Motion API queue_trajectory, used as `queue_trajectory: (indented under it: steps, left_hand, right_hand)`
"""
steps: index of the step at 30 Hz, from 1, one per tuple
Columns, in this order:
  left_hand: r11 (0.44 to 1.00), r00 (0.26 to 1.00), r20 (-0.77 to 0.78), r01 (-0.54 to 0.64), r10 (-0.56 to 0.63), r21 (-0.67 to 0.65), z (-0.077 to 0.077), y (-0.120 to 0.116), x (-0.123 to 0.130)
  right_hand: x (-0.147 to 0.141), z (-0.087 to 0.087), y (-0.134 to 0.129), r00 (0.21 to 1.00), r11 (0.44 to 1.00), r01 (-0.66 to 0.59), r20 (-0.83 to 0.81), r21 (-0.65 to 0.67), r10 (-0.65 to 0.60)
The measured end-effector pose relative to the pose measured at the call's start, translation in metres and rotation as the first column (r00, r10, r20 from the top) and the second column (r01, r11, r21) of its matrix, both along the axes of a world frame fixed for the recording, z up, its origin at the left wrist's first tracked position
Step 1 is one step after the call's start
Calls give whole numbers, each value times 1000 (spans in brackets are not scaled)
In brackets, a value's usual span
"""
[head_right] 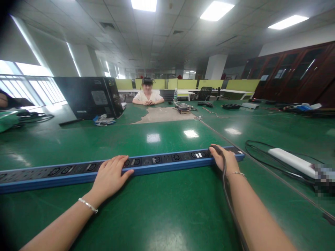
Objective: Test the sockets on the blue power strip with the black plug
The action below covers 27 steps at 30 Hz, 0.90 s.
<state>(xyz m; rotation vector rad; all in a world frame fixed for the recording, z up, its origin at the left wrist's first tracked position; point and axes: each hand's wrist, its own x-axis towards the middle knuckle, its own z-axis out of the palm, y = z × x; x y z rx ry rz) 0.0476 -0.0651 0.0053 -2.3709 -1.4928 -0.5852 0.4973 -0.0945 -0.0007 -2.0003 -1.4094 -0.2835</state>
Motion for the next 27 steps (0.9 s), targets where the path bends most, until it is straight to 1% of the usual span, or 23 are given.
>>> queue_trajectory:
  steps: [2,4,7,12,16,21,27]
  left_hand:
    - [1000,1000,8,3,-3,1,0,0,0]
    - [1000,1000,11,6,-6,1,0,0,0]
    - [1000,1000,13,8,-8,2,0,0,0]
    - [1000,1000,20,5,-5,8,-1,0,0]
    - [1000,1000,13,0,0,5,-2,0,0]
    - [1000,1000,17,3,-3,3,0,0,0]
    - [1000,1000,18,-3,4,-5,0,0,0]
  right_hand:
    - [-2,-1,0,999,999,-41,10,28,40]
    - [-5,-4,1,997,996,-57,47,64,54]
    - [-9,-10,2,996,995,-57,76,87,50]
    - [-12,-15,2,999,993,-17,46,113,12]
    - [-8,-17,-1,998,994,51,24,95,-54]
    - [-4,-22,-1,997,995,6,81,103,-14]
    - [-6,-19,-7,988,999,39,145,24,-42]
